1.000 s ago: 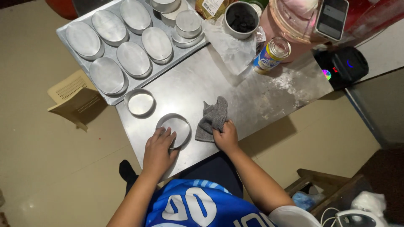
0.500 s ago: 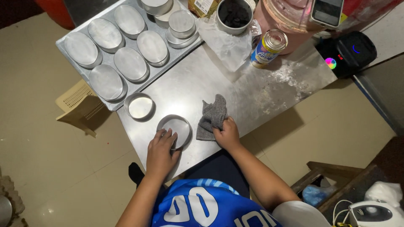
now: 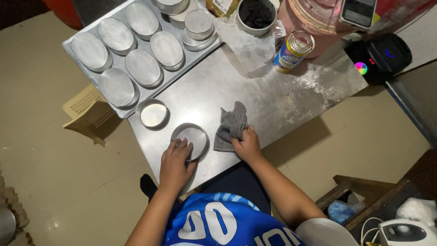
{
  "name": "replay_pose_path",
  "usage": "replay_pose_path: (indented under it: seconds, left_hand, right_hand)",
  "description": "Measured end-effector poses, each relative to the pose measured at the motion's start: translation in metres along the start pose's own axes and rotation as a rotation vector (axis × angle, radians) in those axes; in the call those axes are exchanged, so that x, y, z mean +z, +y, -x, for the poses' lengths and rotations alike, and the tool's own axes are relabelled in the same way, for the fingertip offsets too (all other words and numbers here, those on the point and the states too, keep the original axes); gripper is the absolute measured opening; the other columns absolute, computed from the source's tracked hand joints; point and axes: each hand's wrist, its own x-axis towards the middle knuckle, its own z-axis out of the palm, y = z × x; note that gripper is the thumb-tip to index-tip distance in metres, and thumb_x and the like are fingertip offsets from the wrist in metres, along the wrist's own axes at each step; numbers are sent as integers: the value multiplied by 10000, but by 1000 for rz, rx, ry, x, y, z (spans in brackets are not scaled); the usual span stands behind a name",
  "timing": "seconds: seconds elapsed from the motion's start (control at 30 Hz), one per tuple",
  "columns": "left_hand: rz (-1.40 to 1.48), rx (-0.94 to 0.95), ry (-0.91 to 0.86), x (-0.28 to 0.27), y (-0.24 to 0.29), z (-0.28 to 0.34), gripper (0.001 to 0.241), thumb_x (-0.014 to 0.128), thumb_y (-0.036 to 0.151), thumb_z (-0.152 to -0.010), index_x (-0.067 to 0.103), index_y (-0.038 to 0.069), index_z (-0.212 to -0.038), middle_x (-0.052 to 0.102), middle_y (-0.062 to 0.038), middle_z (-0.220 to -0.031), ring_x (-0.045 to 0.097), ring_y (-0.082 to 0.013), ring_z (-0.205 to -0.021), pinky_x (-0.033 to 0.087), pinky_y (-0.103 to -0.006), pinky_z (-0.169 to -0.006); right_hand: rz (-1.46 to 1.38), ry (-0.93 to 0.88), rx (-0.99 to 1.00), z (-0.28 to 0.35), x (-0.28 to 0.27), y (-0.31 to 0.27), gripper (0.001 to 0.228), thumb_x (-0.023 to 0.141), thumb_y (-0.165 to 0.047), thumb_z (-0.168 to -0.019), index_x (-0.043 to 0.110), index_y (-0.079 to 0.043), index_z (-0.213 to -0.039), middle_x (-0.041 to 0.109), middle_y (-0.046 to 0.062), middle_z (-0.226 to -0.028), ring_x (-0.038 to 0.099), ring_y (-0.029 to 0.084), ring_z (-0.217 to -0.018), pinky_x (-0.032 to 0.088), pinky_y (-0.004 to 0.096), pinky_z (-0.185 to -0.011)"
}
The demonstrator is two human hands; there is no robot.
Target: Wiping and cleaning metal cake molds using a cloth in a kitchen setting.
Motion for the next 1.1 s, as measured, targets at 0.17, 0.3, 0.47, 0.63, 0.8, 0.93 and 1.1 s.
replay_pose_path:
  seconds: [0.17,0.3,0.47,0.63,0.8,0.93,1.1]
  left_hand:
    - [-7,-2,-3,0,1,0,639,836,155,-678,670,93,-1291,590,-120,-1426,441,-338,-1392,359,-502,-1124]
    - [-5,15,13,2,-2,1,636,833,156,-679,672,96,-1291,595,-120,-1422,445,-342,-1392,368,-504,-1118]
    - [-6,9,11,1,0,0,642,834,161,-672,672,96,-1290,596,-122,-1422,447,-343,-1388,367,-506,-1117]
    - [-33,34,-15,0,0,0,611,826,193,-713,672,87,-1295,592,-143,-1417,438,-361,-1387,364,-508,-1108]
    - [-43,58,-39,3,-1,-1,530,818,219,-731,708,97,-1235,590,-149,-1419,437,-359,-1391,362,-511,-1105]
    - [-43,77,-18,5,-2,-1,529,814,224,-733,712,94,-1235,594,-154,-1411,438,-368,-1392,363,-513,-1094]
    - [-70,106,4,11,-5,2,403,790,226,-780,763,204,-1181,602,-160,-1394,447,-372,-1377,363,-499,-1095]
  right_hand:
    - [2,7,-15,0,0,-1,108,717,-83,-834,706,-25,-924,714,181,-969,662,403,-979,527,483,-861]
    - [7,16,-39,0,0,-1,94,721,-81,-839,704,-27,-914,715,174,-949,663,400,-960,525,481,-856]
    - [11,19,-26,0,1,1,95,731,-86,-833,705,-30,-906,711,172,-937,663,396,-944,527,476,-836]
    - [13,-12,-12,0,-1,0,92,726,-81,-837,704,-29,-909,717,166,-944,665,393,-956,526,477,-850]
    - [5,-3,-23,0,0,-1,93,716,-77,-836,712,-34,-918,725,167,-967,662,397,-972,523,475,-861]
    - [2,-3,-17,-1,0,0,82,724,-79,-828,714,-41,-900,726,160,-944,665,391,-952,526,474,-849]
    - [23,-2,-11,-2,-1,-1,99,724,-75,-816,712,-47,-910,714,169,-944,652,404,-945,523,476,-829]
